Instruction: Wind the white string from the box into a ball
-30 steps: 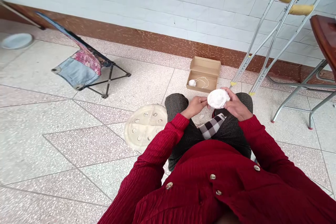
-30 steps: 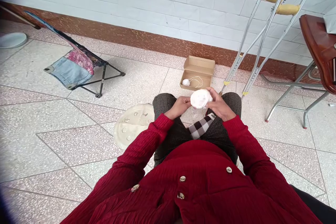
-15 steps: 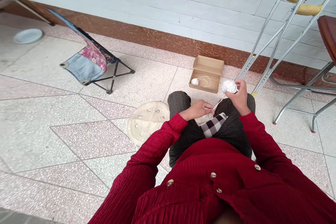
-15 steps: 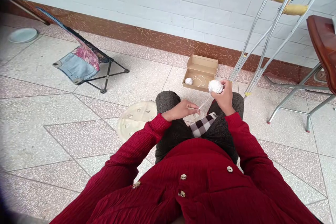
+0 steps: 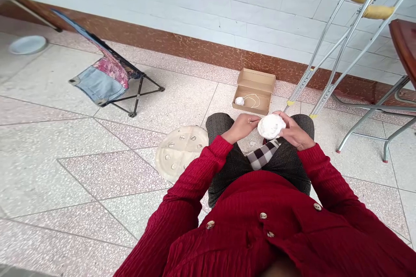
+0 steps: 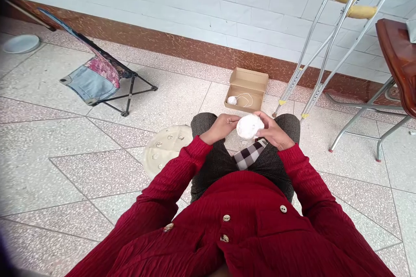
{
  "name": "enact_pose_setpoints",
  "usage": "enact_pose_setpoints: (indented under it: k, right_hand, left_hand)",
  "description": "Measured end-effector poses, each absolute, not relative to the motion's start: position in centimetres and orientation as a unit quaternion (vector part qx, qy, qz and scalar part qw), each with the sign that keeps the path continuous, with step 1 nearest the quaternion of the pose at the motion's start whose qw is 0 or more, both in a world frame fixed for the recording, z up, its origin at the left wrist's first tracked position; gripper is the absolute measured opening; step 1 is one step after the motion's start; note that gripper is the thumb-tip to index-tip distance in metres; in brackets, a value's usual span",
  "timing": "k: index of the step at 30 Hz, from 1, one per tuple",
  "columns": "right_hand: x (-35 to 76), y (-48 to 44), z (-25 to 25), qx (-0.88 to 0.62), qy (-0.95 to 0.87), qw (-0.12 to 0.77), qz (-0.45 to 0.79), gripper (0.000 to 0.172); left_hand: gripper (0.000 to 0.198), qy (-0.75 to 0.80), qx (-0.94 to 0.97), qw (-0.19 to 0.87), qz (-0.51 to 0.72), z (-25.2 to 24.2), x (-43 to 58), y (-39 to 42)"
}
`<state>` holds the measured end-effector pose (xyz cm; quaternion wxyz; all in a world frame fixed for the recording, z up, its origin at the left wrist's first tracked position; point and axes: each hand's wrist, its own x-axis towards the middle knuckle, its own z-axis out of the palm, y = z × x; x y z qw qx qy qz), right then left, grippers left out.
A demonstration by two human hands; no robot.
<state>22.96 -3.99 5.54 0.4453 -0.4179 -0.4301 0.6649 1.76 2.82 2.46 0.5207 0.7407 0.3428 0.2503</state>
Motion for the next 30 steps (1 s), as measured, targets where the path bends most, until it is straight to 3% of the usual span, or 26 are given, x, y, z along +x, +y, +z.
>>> enact_pose_setpoints:
  k: [5, 9, 13, 16, 19, 22, 26, 30]
  right_hand:
    - [24.4, -1.1, 3.9, -0.557, -0.402, 0.532, 0.495, 0.049]
    - [24.4, -0.8, 0.7, -0.673, -0.5, 0.425, 0.339, 0.051]
    - [22.9, -3.6, -0.3, -0.562, -0.497, 0.34, 0.567, 0.045]
    - [22.0, -5.5, 1.5, -0.432, -0.405, 0.358, 0.722, 0.052]
    - [21.8, -5.9, 4.1, -0.364, -0.373, 0.407, 0.75, 0.062]
    - [22.3, -4.3, 5.8, -0.395, -0.377, 0.472, 0.692, 0.058]
    - [23.2, -1.0, 5.2, -0.543, -0.4, 0.535, 0.508, 0.047]
    - [23.2, -0.2, 2.3, -0.654, -0.492, 0.46, 0.346, 0.049]
  left_hand:
    - [0.036, 0.309, 0.735, 0.587, 0.142, 1.4, 2.4, -0.5]
    - [0.032, 0.279, 0.763, 0.568, 0.131, 2.8, 2.1, -0.7]
    - [0.025, 0.32, 0.791, 0.476, 0.213, 4.2, 1.1, 1.9]
    - [0.027, 0.323, 0.781, 0.478, 0.24, 4.2, 0.7, 3.3]
    - [0.029, 0.327, 0.736, 0.537, 0.251, 3.1, 1.0, 3.2]
    - [0.031, 0.341, 0.715, 0.567, 0.225, 2.1, 1.7, 1.8]
    - [0.039, 0.313, 0.728, 0.588, 0.163, 2.3, 2.3, -0.4]
    - [0.039, 0.292, 0.75, 0.577, 0.141, 3.7, 1.9, -0.6]
